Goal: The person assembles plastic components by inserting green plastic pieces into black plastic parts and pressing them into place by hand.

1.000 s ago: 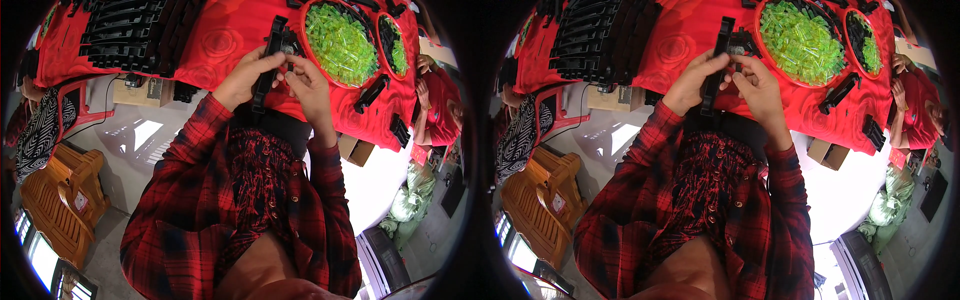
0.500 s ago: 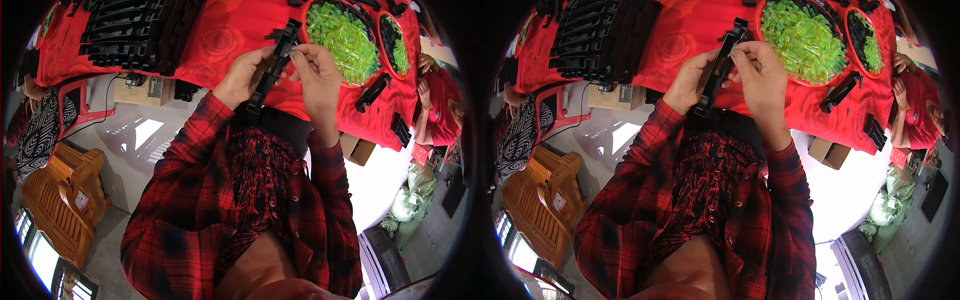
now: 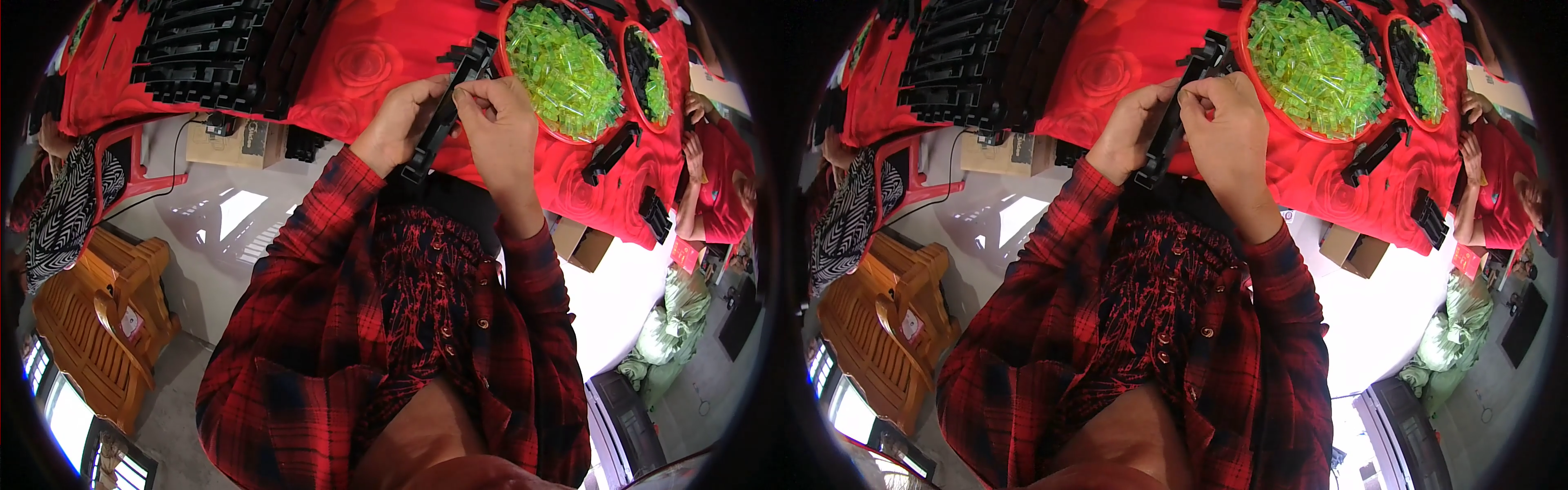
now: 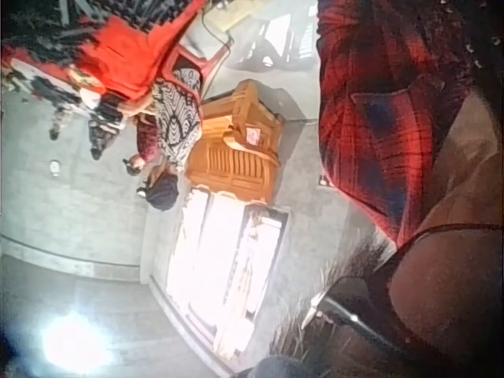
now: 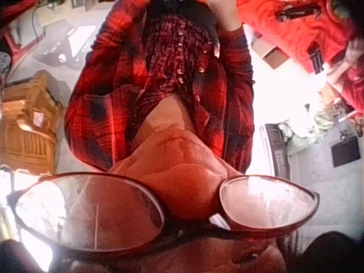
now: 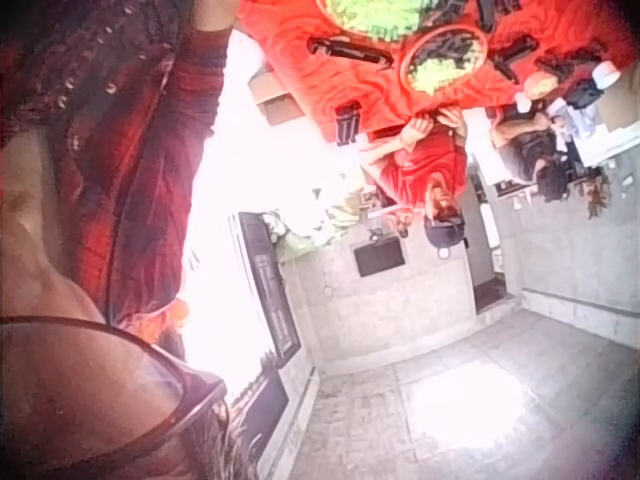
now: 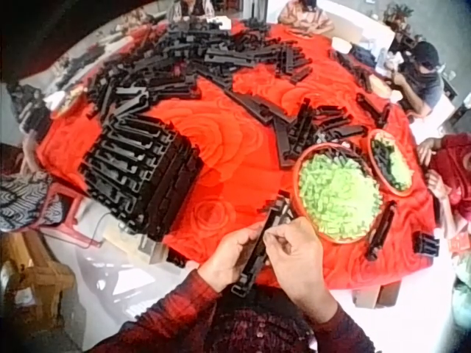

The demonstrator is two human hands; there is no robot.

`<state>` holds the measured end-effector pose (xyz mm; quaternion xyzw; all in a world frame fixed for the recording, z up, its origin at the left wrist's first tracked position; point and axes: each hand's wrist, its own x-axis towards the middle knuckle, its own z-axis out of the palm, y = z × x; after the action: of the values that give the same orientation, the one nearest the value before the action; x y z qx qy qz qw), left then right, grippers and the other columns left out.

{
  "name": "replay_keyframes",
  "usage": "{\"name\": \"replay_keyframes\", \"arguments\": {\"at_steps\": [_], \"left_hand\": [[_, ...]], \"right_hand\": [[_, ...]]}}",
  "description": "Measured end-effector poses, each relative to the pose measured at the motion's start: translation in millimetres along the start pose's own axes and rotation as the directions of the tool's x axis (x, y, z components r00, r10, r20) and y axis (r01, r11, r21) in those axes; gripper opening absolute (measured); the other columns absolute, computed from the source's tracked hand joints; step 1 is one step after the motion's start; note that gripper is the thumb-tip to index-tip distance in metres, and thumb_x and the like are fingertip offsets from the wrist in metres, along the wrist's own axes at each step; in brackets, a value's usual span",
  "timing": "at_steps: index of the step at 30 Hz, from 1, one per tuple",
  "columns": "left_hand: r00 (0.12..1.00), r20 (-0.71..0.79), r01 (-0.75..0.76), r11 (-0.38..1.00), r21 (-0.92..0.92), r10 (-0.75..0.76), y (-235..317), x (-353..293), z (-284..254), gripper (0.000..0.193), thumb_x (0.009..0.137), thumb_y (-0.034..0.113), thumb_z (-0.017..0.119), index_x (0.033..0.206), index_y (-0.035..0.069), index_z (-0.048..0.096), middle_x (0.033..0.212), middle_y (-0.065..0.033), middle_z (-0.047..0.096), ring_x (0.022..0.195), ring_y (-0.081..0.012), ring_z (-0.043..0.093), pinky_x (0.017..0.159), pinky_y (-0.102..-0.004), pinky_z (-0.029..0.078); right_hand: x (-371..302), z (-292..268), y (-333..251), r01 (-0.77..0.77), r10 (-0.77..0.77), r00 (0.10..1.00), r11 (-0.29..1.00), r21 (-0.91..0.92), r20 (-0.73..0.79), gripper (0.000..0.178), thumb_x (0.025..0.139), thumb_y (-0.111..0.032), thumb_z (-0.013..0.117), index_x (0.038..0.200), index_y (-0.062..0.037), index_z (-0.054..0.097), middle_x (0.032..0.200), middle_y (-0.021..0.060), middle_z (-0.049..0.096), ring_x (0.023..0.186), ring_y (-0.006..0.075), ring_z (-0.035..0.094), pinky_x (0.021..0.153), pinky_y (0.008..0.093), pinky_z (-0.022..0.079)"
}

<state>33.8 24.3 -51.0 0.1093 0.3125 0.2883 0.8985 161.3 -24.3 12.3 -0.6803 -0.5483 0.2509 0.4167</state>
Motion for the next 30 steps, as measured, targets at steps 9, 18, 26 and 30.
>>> {"name": "replay_keyframes", "arguments": {"at_steps": [9, 18, 26, 30], "left_hand": [[0.997, 0.06, -0.051, 0.998, 0.023, 0.05, -6, 0, 2, 0.02, 0.101, 0.021, 0.05, 0.11, 0.006, 0.059, 0.099, -0.003, 0.065, 0.083, -0.0138, 0.062, 0.075, -0.0301, 0.052], [0.976, 0.181, -0.118, 0.993, -0.016, 0.119, -8, -4, 0, 0.017, 0.101, 0.016, 0.054, 0.114, 0.005, 0.055, 0.104, -0.0028, 0.061, 0.095, -0.0114, 0.06, 0.085, -0.0257, 0.051], [0.951, 0.284, -0.181, 0.963, 0.201, 0.12, -2, -15, 3, 0.058, 0.077, -0.013, 0.057, 0.132, 0.002, 0.049, 0.125, -0.0038, 0.054, 0.121, -0.0151, 0.051, 0.101, -0.0274, 0.043], [0.962, 0.255, -0.138, 0.977, 0.162, 0.094, -2, -22, 9, 0.062, 0.074, -0.015, 0.057, 0.133, 0.002, 0.049, 0.128, -0.0033, 0.054, 0.124, -0.0147, 0.05, 0.103, -0.0274, 0.042]], "right_hand": [[-1, 6, 12, 0.093, -0.103, 0.992, 0.987, -0.128, -0.076, 0.006, 0.079, -0.005, 0.071, 0.084, -0.0054, 0.068, 0.079, 0.0087, 0.06, 0.072, 0.0258, 0.06, 0.066, 0.0384, 0.045], [-1, 3, 12, 0.153, -0.207, 0.971, 0.923, -0.353, -0.12, 0.002, 0.081, -0.008, 0.068, 0.08, -0.0072, 0.066, 0.077, 0.0076, 0.058, 0.075, 0.028, 0.057, 0.07, 0.0406, 0.04], [-4, 0, 9, 0.155, -0.24, 0.961, 0.877, -0.456, -0.135, 0.003, 0.082, -0.01, 0.067, 0.082, -0.0075, 0.066, 0.083, 0.0093, 0.057, 0.077, 0.0291, 0.056, 0.071, 0.0412, 0.039], [-6, -1, 9, 0.205, -0.31, 0.944, 0.822, -0.531, -0.114, 0.004, 0.082, -0.011, 0.067, 0.084, -0.008, 0.065, 0.082, 0.0081, 0.056, 0.078, 0.0284, 0.056, 0.071, 0.0412, 0.039]]}}
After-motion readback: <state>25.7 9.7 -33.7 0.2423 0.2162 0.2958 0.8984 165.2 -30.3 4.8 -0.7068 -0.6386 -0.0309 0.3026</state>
